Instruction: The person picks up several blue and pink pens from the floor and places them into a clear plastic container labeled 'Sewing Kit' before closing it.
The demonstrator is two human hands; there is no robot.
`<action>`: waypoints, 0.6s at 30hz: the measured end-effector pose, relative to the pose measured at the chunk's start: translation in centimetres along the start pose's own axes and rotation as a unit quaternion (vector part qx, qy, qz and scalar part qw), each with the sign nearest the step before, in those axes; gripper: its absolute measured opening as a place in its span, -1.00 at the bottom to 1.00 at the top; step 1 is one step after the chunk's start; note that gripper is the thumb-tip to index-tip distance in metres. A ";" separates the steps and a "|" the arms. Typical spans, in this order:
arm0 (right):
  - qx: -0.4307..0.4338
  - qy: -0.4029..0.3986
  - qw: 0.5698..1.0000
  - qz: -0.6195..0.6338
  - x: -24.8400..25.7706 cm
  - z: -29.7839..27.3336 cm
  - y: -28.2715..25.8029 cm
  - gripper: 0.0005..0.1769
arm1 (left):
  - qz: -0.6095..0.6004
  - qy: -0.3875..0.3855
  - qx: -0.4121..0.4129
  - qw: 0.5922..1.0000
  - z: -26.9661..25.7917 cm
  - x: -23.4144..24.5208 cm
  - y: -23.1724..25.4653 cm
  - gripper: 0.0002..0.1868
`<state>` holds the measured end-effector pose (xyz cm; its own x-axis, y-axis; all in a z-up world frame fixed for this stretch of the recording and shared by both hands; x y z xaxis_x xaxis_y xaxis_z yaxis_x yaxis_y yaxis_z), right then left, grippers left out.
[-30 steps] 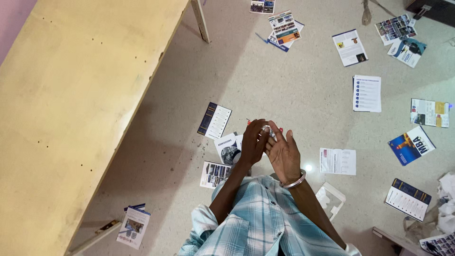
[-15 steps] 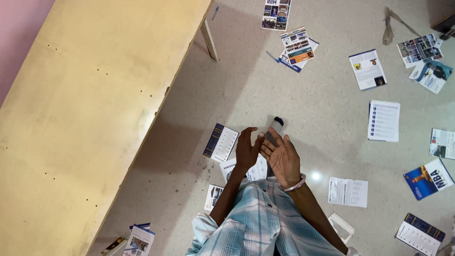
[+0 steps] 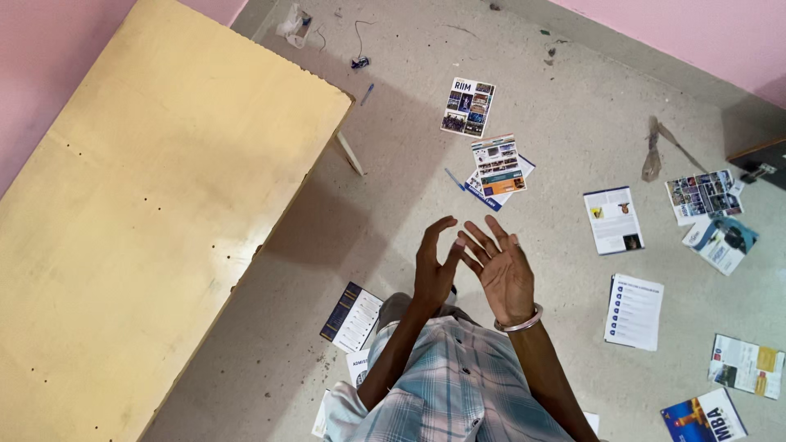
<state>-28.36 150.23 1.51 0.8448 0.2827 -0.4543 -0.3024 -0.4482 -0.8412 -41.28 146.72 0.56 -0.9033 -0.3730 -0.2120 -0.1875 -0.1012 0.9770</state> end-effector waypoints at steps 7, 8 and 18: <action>-0.032 0.025 0.999 0.008 2.8 9.6 -2.8 -0.13 | -0.061 -0.106 -0.058 0.991 8.4 -5.9 3.0 -0.46; -0.048 0.024 0.999 0.006 2.8 11.0 -2.7 -0.10 | -0.059 -0.123 -0.069 0.988 9.8 -6.6 2.7 -0.44; -0.093 -0.030 0.995 0.005 0.0 32.4 -7.0 0.17 | 0.153 -0.175 -0.098 0.968 34.1 -5.4 -3.2 -0.41</action>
<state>-40.51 180.84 -2.13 0.8125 0.3245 -0.4843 -0.2197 -0.5990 -0.7700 -48.97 180.47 -0.73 -0.9868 -0.0822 0.1398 0.1548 -0.2204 0.9630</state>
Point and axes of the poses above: each hand's wrist, its own z-axis towards the middle knuckle, its own x-axis out of the back of the hand, y = z × x, the point moved 7 cm from there along z, towards the middle knuckle, and after that the axes turned 15 degrees about -z, right-handed, at the moved point
